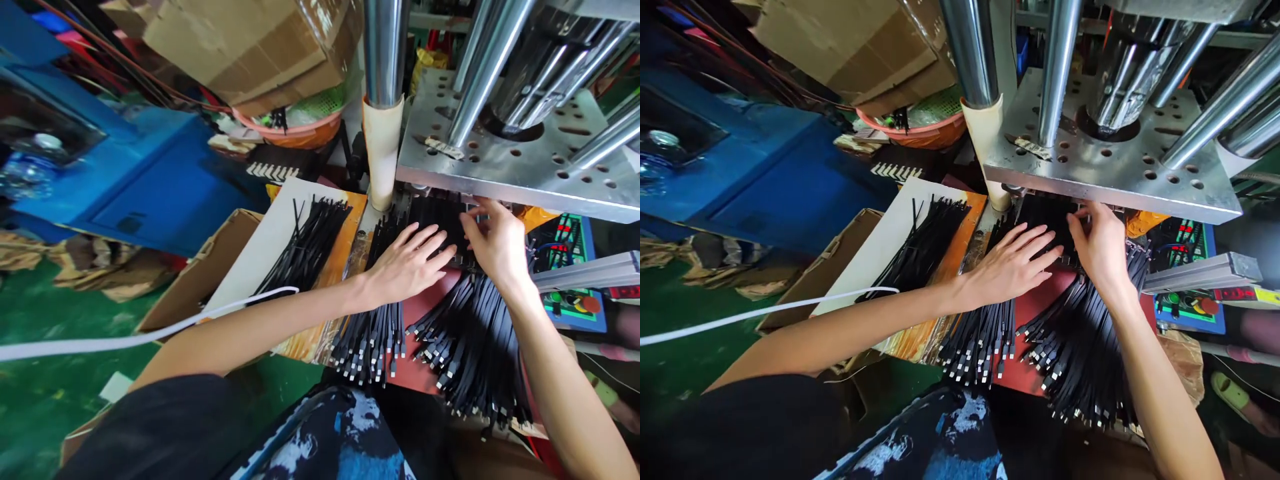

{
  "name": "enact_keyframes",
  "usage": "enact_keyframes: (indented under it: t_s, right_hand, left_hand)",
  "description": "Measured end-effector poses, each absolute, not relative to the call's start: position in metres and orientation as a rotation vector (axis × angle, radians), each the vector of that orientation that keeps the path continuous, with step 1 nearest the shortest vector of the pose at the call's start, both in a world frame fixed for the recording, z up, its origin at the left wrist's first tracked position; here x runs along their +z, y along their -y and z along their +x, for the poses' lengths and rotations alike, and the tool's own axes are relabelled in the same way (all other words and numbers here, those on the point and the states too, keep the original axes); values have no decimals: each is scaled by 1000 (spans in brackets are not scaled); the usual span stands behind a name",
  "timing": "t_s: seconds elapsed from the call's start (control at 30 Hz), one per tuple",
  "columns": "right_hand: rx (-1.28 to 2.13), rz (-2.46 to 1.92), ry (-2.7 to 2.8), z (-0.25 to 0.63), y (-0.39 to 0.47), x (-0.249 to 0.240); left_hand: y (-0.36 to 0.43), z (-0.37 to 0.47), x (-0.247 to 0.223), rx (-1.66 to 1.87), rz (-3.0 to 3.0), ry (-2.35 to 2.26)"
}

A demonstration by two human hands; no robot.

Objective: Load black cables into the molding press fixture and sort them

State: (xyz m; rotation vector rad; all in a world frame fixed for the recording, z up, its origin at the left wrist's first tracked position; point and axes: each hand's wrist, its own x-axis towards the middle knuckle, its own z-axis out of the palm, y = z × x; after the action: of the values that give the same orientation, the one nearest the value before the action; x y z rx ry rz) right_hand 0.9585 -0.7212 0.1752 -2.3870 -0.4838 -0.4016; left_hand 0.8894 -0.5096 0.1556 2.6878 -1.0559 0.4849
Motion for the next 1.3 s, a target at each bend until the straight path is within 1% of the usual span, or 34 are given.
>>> enact_keyframes:
  t_s: [0.13,0.27,0.4,0.53,0.73,0.83,0.9,0.97,1.0,1.03,1.1,1.17,1.2,1.23,1.3]
  right_hand:
    - [-333,-2594,835,918,738,177]
    - [-307,-2763,869,910,736,175]
    - [-321,-2989,711,938,718,175]
    - [-303,-3077,608,970,705,178]
    - [-256,-3072,561,1017,689,184]
    - [-237,-3067,543,1021,688,194]
    - [-256,-3042,574,994,695,201]
    - [-342,-3027,514,940,710,201]
    - [-391,-3039,392,908,719,198]
    - [-351,-3078,255,874,729,192]
    - [-103,-3202,10,816,746,175]
    - [161,-3217,-90,779,759,155]
    - [229,-3183,-100,770,764,146]
    - [243,-3125,-92,766,768,138]
    - [147,-2987,-80,766,775,130]
  left_hand:
    - [510,882,156,423,2690,1069]
    - [519,877,162,328,2790,950]
    - [530,898,177,176,2856,824]
    - [537,936,185,86,2878,719]
    - [544,990,178,235,2850,675]
    - [541,999,179,248,2803,696]
    - [532,978,183,362,2732,757]
    - [517,934,183,508,2675,756]
    - [509,907,180,525,2687,680]
    - [501,880,176,487,2736,535]
    - [485,833,162,229,2853,241]
    - [471,807,146,-71,2821,79]
    - [465,802,140,-163,2791,48]
    - [459,801,135,-208,2753,35]
    - [449,805,131,-194,2647,18]
